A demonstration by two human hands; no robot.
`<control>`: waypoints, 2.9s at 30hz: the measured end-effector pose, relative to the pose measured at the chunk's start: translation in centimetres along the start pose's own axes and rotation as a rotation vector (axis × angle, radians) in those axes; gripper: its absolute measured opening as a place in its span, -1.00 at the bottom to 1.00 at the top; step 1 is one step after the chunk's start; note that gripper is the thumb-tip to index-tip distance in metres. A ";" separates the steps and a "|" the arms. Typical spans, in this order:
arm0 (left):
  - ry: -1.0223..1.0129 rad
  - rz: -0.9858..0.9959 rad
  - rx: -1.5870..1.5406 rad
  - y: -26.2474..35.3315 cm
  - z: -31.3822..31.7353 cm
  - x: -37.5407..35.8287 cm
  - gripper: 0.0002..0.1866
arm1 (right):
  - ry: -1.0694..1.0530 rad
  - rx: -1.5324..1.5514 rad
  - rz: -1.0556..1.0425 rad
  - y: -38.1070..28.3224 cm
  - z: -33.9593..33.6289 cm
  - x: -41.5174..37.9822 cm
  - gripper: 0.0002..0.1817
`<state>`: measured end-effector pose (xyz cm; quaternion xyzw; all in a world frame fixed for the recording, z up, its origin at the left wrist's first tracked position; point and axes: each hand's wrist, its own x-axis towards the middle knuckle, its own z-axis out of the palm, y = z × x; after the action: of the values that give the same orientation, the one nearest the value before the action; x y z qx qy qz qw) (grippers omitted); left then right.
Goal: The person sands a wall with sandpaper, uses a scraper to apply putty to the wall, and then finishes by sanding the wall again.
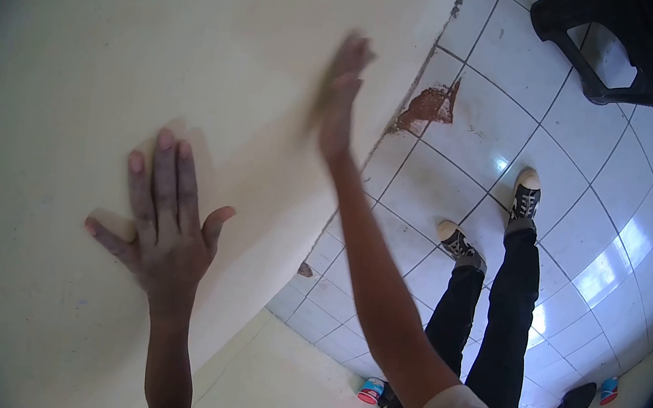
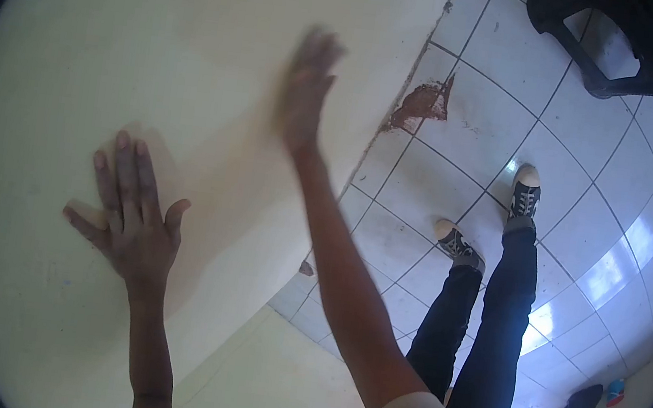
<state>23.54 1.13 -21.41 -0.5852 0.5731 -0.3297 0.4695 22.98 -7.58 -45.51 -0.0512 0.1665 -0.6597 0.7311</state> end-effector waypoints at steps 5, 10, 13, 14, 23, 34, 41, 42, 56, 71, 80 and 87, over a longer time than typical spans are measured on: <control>0.039 0.045 -0.049 -0.3 0.1 -0.1 -0.17 | 0.036 -0.929 0.062 -1.5 1.5 -1.9 -0.26; 0.178 0.089 -0.348 -0.7 0.6 -0.8 -0.14 | -0.498 -1.200 -0.094 -2.6 7.9 -14.6 -0.28; 0.203 0.094 -0.430 -0.9 0.1 -1.0 -0.17 | -0.695 -1.496 -0.369 -3.3 5.2 -9.0 -0.34; 0.225 0.086 -0.478 -1.1 0.0 -1.3 -0.23 | -0.448 -1.238 -0.091 -4.2 6.3 -5.8 -0.34; 0.381 -0.054 -0.758 -6.6 -1.2 -7.5 -0.66 | -0.324 -1.494 -0.190 -2.2 11.7 -12.5 -0.19; 0.112 0.052 -0.202 -5.8 1.5 -12.5 -0.63 | -0.529 -1.637 -0.525 -5.6 14.2 -1.2 -0.29; 0.244 0.110 -0.407 -5.2 2.3 -12.9 -0.48 | -0.345 -1.260 -0.322 -2.3 13.4 -14.1 -0.28; 0.283 0.132 -0.410 -5.3 2.4 -12.9 -0.45 | -0.498 -1.330 -0.251 -1.0 11.3 -20.2 -0.31; 0.266 0.106 -0.506 -4.4 2.4 -12.8 -0.48 | -0.189 -1.378 -0.527 -5.1 16.3 0.6 -0.39; 0.183 0.109 -0.416 -3.7 2.1 -11.9 -0.61 | -0.299 -1.323 -0.467 -9.4 17.8 7.6 -0.42; 0.228 0.083 -0.491 -3.9 2.0 -12.2 -0.67 | -0.659 -1.313 -0.124 -1.4 5.8 -22.9 -0.34; 0.200 0.166 -0.534 -4.4 2.0 -12.0 -0.65 | -0.139 -1.199 -0.317 -6.0 12.9 4.5 -0.41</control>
<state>25.46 12.86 -16.21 -0.6038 0.7288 -0.1837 0.2657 21.62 -14.59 -32.41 -0.5194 0.4503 -0.5470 0.4777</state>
